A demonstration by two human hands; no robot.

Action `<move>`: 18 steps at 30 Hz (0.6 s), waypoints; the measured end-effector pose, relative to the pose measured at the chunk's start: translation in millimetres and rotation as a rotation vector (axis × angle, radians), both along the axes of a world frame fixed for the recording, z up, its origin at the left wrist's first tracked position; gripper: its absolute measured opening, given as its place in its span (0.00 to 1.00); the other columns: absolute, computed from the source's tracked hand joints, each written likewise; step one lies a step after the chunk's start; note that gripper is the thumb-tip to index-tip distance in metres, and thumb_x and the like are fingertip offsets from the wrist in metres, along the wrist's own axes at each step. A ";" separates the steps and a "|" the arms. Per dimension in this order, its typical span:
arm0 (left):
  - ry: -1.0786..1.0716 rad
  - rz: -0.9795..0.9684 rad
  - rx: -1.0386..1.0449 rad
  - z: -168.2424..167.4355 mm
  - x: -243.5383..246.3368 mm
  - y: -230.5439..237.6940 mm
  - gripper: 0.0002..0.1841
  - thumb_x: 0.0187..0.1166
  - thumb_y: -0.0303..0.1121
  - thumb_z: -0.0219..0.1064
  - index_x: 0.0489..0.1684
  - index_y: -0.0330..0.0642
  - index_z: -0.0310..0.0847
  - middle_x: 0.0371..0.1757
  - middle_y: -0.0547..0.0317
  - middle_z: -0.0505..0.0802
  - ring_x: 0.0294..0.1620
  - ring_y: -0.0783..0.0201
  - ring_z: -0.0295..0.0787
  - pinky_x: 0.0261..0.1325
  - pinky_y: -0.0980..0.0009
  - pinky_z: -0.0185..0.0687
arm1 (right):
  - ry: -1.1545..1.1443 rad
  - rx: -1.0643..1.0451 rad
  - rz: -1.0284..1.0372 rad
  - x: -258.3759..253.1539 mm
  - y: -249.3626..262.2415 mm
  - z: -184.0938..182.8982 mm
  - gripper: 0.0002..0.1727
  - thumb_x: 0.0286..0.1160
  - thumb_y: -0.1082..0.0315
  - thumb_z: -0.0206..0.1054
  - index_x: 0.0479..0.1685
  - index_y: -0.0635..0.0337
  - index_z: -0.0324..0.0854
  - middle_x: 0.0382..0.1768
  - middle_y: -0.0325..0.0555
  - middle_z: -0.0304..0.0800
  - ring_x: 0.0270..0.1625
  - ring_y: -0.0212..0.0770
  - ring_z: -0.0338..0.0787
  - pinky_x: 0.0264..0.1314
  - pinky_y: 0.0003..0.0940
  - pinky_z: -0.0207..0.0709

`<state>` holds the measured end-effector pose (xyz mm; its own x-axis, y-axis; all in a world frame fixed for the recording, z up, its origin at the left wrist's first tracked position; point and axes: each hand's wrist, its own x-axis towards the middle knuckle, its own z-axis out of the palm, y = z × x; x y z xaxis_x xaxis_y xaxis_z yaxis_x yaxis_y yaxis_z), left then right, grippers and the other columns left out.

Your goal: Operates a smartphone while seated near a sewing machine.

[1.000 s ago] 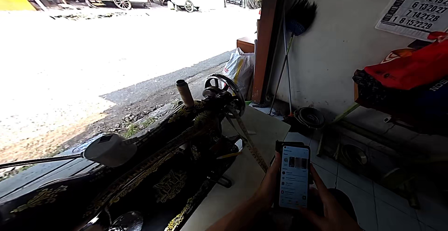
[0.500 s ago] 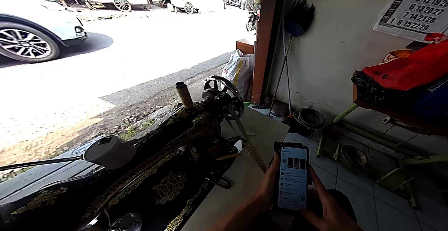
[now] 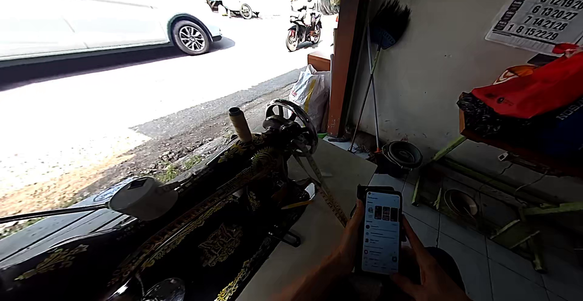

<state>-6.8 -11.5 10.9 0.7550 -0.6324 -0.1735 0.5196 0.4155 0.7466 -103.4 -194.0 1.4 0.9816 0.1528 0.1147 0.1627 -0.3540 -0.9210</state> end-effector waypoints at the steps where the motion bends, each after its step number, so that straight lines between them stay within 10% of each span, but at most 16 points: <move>1: -0.003 0.000 0.001 -0.1 0.1 -0.1 0.37 0.93 0.58 0.26 0.71 0.43 0.76 0.52 0.52 0.96 0.55 0.61 0.95 0.60 0.61 0.91 | -0.003 -0.001 0.000 0.0 0.0 0.0 0.67 0.56 0.74 0.78 0.95 0.68 0.27 0.88 0.61 0.58 0.75 0.35 0.83 0.74 0.29 0.81; 18: 0.010 -0.010 -0.020 0.2 -0.3 0.3 0.36 0.93 0.58 0.27 0.71 0.43 0.76 0.53 0.52 0.95 0.56 0.61 0.95 0.60 0.61 0.91 | 0.046 -0.028 -0.028 -1.3 0.5 0.8 0.67 0.57 0.71 0.78 0.96 0.64 0.27 0.87 0.59 0.60 0.74 0.35 0.83 0.73 0.30 0.82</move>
